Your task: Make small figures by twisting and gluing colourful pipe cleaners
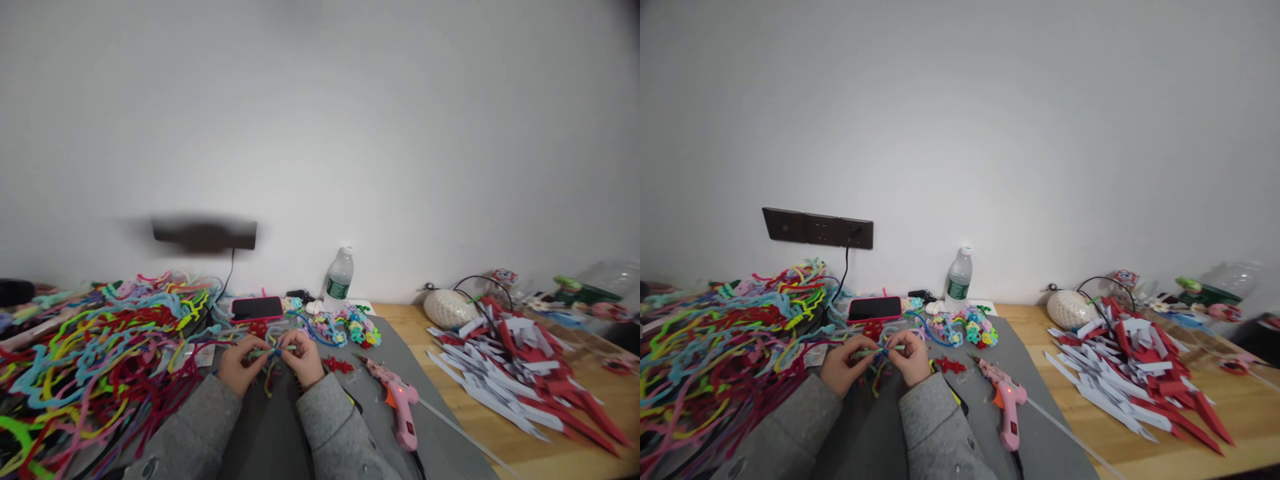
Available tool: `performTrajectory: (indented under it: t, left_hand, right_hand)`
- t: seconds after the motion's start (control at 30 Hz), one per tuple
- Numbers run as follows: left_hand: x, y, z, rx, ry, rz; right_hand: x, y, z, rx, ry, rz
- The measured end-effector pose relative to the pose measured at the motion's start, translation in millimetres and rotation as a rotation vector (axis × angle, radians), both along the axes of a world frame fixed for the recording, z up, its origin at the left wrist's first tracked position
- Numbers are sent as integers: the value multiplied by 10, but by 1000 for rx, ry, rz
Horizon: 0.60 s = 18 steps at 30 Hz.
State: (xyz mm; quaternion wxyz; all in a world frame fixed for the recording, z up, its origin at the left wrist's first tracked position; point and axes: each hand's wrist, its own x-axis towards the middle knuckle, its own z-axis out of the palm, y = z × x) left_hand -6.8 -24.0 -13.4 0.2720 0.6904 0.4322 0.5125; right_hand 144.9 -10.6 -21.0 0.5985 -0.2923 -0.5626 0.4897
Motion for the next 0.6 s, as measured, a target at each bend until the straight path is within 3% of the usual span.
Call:
performTrajectory:
  t: [0.17, 0.37, 0.6]
  left_hand:
    - [-11, 7, 36, -179, -90, -116]
    - [19, 13, -67, -474, -322, -201]
    - [15, 21, -66, -488, -374, -188]
  right_hand:
    - [20, -12, -14, -75, 35, 57]
    - [33, 31, -97, -76, 64, 74]
    - [37, 7, -99, -105, 67, 235]
